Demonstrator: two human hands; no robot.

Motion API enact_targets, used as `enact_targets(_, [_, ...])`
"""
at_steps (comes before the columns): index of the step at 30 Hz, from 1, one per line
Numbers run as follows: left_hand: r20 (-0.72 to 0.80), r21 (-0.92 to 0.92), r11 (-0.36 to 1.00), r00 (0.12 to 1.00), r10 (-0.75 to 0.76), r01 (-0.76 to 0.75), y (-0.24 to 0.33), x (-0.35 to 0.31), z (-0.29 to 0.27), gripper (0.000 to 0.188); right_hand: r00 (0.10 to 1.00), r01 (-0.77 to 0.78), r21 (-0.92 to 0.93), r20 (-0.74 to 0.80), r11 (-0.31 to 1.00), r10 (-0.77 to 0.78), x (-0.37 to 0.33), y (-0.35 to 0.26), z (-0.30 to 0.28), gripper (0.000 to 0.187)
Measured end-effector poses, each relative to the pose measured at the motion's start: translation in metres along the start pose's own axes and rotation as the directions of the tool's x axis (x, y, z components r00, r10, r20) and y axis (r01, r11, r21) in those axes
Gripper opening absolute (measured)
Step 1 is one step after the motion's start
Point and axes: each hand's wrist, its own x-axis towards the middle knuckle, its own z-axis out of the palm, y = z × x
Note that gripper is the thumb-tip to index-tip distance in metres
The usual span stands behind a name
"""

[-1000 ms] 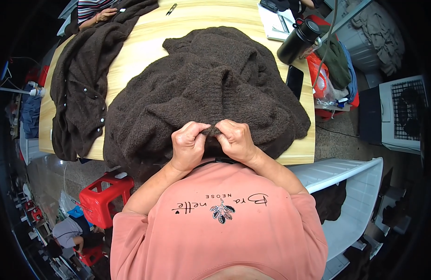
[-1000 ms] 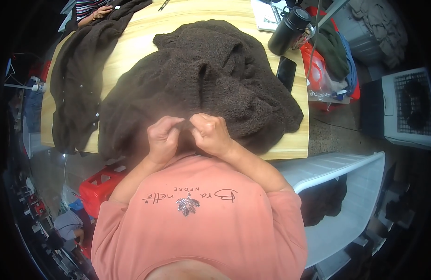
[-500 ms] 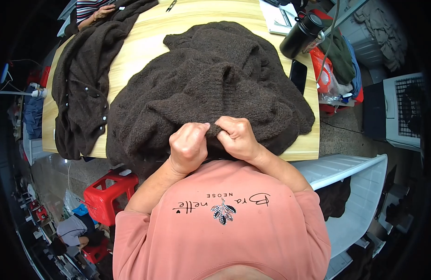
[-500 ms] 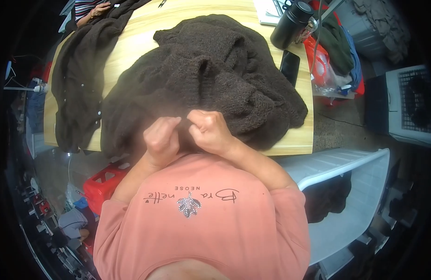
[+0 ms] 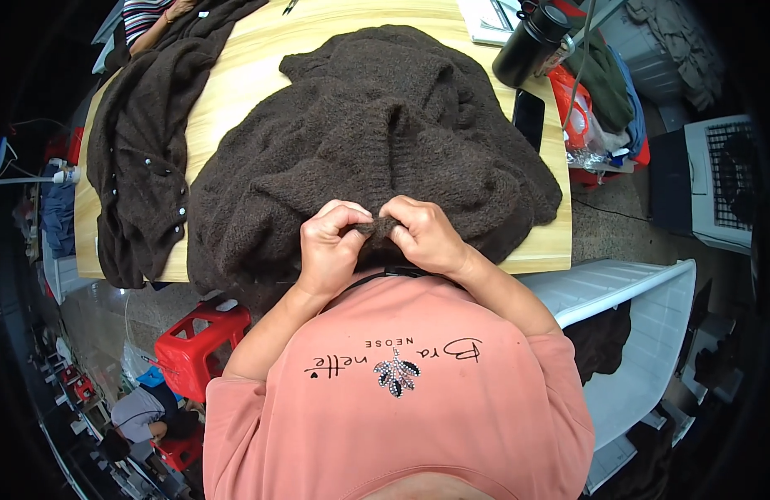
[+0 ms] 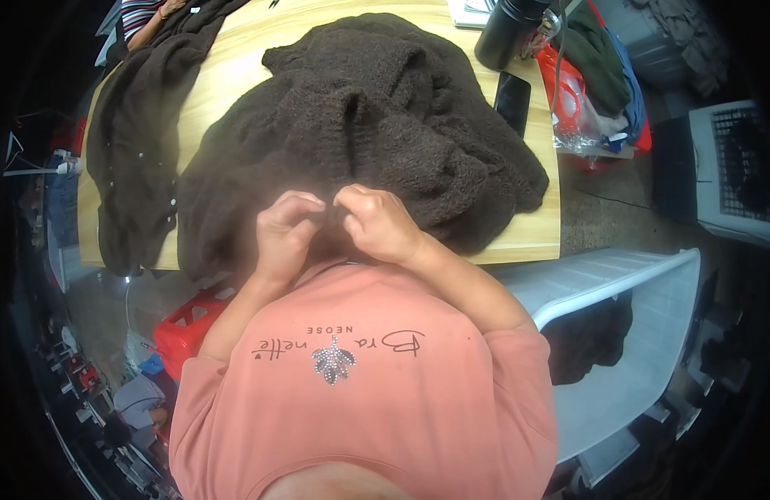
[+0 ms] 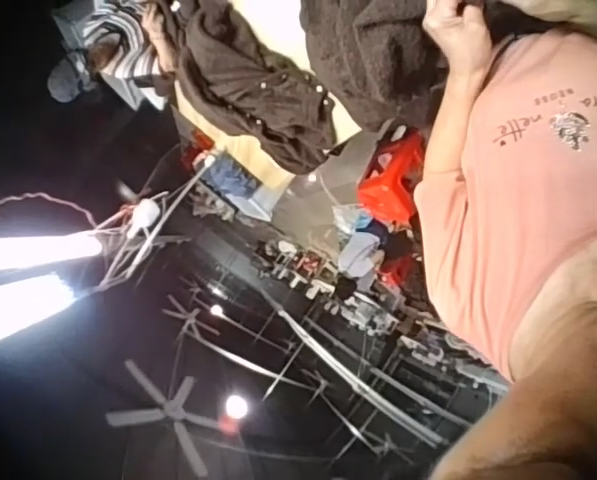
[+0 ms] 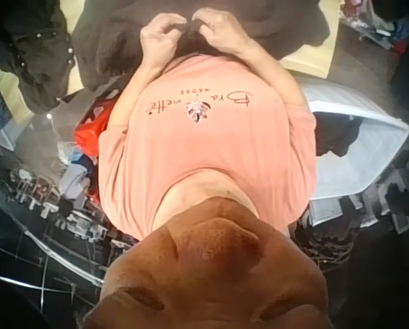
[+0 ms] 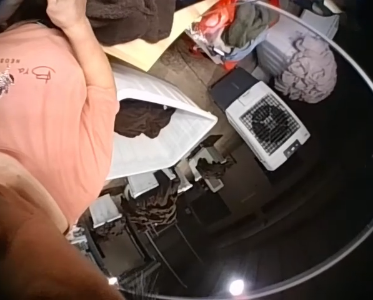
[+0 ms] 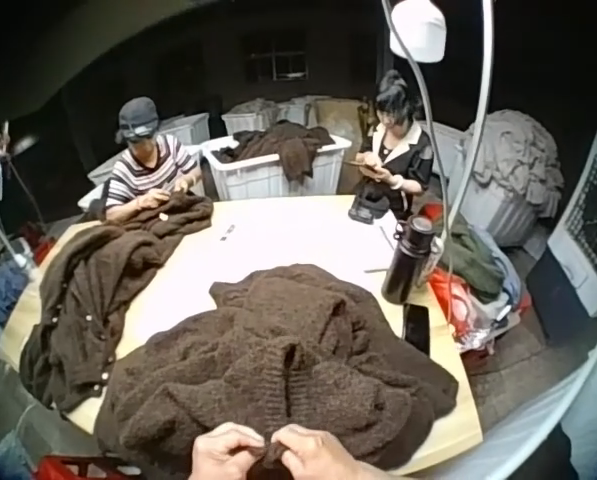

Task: Fastening buttons on fleece garments and sorting them into plastic bins.

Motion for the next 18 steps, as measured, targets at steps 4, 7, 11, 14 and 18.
enact_targets(4, [-0.030, 0.190, 0.956, 0.972, 0.233, -0.224, 0.000, -0.002, -0.001, 0.019, 0.997, 0.018, 0.009, 0.075, 1.000, -0.018, 0.005, -0.002, 0.000, 0.014])
enact_targets(7, [-0.029, 0.225, 0.941, 0.963, 0.268, -0.255, 0.004, -0.002, 0.000, 0.021, 0.993, -0.089, 0.185, 0.098, 0.979, 0.072, 0.006, -0.004, -0.001, 0.013])
enact_targets(11, [-0.018, 0.397, 0.829, 0.900, 0.436, -0.394, 0.004, 0.003, 0.003, 0.025, 0.991, -0.086, 0.136, -0.086, 0.987, 0.098, 0.005, -0.007, 0.007, 0.008])
enact_targets(14, [0.031, 0.544, 0.666, 0.805, 0.592, -0.511, 0.008, 0.010, 0.005, 0.026, 0.971, -0.020, 0.026, -0.238, 0.999, 0.025, 0.010, -0.013, 0.012, 0.004])
enact_targets(18, [0.035, 0.653, 0.541, 0.734, 0.678, -0.530, 0.008, 0.003, 0.005, 0.026, 0.933, 0.094, -0.082, -0.341, 0.992, -0.117, 0.019, -0.011, 0.021, 0.003])
